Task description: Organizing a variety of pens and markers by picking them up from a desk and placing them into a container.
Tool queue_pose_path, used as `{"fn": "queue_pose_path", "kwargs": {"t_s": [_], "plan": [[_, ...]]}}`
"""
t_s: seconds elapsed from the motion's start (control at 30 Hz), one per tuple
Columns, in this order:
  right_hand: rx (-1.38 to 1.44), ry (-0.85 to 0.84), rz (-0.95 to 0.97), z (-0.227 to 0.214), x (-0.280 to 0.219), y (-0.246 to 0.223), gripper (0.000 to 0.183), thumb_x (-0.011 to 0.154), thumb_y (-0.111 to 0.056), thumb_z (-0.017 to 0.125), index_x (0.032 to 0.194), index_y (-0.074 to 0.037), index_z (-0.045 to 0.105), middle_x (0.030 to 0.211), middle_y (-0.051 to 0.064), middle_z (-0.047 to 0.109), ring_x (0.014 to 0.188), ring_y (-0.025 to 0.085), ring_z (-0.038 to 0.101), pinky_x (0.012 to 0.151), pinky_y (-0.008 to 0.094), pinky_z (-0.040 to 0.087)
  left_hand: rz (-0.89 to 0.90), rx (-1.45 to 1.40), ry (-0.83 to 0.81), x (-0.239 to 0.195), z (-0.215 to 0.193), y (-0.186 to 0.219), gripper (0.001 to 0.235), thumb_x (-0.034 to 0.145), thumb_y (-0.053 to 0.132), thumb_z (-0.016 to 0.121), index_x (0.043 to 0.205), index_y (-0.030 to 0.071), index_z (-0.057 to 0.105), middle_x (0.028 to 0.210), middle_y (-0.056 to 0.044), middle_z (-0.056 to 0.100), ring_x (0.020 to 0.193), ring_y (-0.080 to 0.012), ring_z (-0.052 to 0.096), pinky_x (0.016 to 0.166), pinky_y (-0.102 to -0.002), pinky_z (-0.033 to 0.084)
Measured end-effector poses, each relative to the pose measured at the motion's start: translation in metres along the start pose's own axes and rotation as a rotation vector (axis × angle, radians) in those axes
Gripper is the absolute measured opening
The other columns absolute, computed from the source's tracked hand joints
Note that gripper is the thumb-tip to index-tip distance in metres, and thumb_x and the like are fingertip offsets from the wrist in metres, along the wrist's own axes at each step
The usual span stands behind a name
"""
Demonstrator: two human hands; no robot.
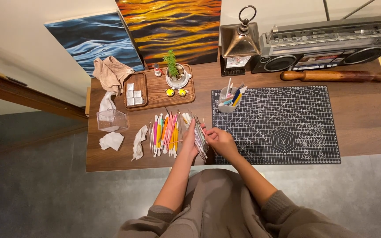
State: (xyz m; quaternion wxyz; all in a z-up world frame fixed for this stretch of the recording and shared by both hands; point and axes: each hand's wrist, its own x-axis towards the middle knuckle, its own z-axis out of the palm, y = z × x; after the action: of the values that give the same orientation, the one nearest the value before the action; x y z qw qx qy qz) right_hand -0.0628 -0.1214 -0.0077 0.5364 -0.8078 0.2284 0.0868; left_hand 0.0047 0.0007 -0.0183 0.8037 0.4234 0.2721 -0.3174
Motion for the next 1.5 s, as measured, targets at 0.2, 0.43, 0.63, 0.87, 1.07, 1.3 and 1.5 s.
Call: {"fn": "queue_pose_path", "kwargs": {"t_s": [0.2, 0.43, 0.63, 0.87, 1.07, 1.3, 1.5], "plan": [[-0.007, 0.02, -0.032, 0.0, -0.002, 0.002, 0.023, 0.083, -0.024, 0.071, 0.104, -0.017, 0.072, 0.074, 0.001, 0.073, 0.064, 0.01, 0.068, 0.062, 0.024, 0.053, -0.001, 0.004, 0.01, -0.007, 0.001, 0.0, 0.059, 0.084, 0.047, 0.074, 0.103, -0.008, 0.067, 0.082, -0.019, 0.069, 0.073, -0.0261, 0.073, 0.066, -0.038, 0.063], [0.04, 0.048, -0.124, -0.013, -0.003, 0.001, 0.024, 0.081, -0.021, 0.073, 0.105, -0.018, 0.074, 0.07, 0.001, 0.071, 0.059, 0.009, 0.064, 0.059, 0.024, 0.052, -0.01, -0.02, 0.005, -0.008, -0.004, 0.001, 0.055, 0.086, 0.04, 0.076, 0.108, -0.008, 0.061, 0.097, -0.017, 0.07, 0.079, -0.0225, 0.072, 0.07, -0.038, 0.064], [0.183, 0.095, -0.179, -0.027, -0.002, -0.006, 0.025, 0.083, -0.017, 0.074, 0.108, -0.016, 0.074, 0.071, 0.003, 0.071, 0.061, 0.006, 0.059, 0.059, 0.02, 0.051, -0.019, -0.032, 0.0, -0.011, -0.003, 0.004, 0.052, 0.087, 0.04, 0.075, 0.106, -0.006, 0.063, 0.094, -0.014, 0.07, 0.081, -0.0192, 0.072, 0.07, -0.034, 0.064], [0.345, 0.103, -0.337, -0.054, -0.015, -0.041, 0.029, 0.087, -0.009, 0.071, 0.116, -0.007, 0.071, 0.079, 0.012, 0.069, 0.067, 0.012, 0.055, 0.061, 0.025, 0.051, -0.04, 0.0, -0.016, -0.022, 0.005, 0.013, 0.049, 0.087, 0.041, 0.074, 0.104, -0.004, 0.064, 0.085, -0.011, 0.068, 0.076, -0.0163, 0.071, 0.069, -0.03, 0.064], [0.323, 0.24, -0.502, -0.088, -0.008, -0.051, 0.025, 0.092, -0.003, 0.065, 0.116, -0.001, 0.069, 0.082, 0.014, 0.067, 0.069, 0.013, 0.058, 0.062, 0.026, 0.051, -0.041, 0.012, -0.032, -0.014, -0.001, 0.011, 0.048, 0.087, 0.042, 0.074, 0.103, -0.003, 0.065, 0.081, -0.012, 0.067, 0.07, -0.0178, 0.071, 0.066, -0.031, 0.064], [0.324, 0.445, -0.533, -0.114, -0.002, -0.065, 0.014, 0.098, 0.002, 0.055, 0.111, -0.002, 0.059, 0.092, 0.011, 0.068, 0.078, 0.012, 0.057, 0.073, 0.027, 0.047, -0.058, 0.024, -0.016, -0.007, -0.003, 0.011, 0.046, 0.086, 0.042, 0.075, 0.102, 0.0, 0.065, 0.077, -0.013, 0.067, 0.062, -0.0197, 0.07, 0.061, -0.033, 0.063], [0.135, 0.572, -0.537, -0.115, 0.004, -0.064, 0.007, 0.1, -0.001, 0.055, 0.108, -0.001, 0.054, 0.099, 0.016, 0.07, 0.081, 0.021, 0.06, 0.076, 0.035, 0.047, -0.047, 0.023, -0.019, 0.002, -0.01, 0.007, 0.046, 0.086, 0.042, 0.076, 0.102, 0.0, 0.066, 0.078, -0.013, 0.068, 0.062, -0.0204, 0.07, 0.061, -0.034, 0.063]]}}
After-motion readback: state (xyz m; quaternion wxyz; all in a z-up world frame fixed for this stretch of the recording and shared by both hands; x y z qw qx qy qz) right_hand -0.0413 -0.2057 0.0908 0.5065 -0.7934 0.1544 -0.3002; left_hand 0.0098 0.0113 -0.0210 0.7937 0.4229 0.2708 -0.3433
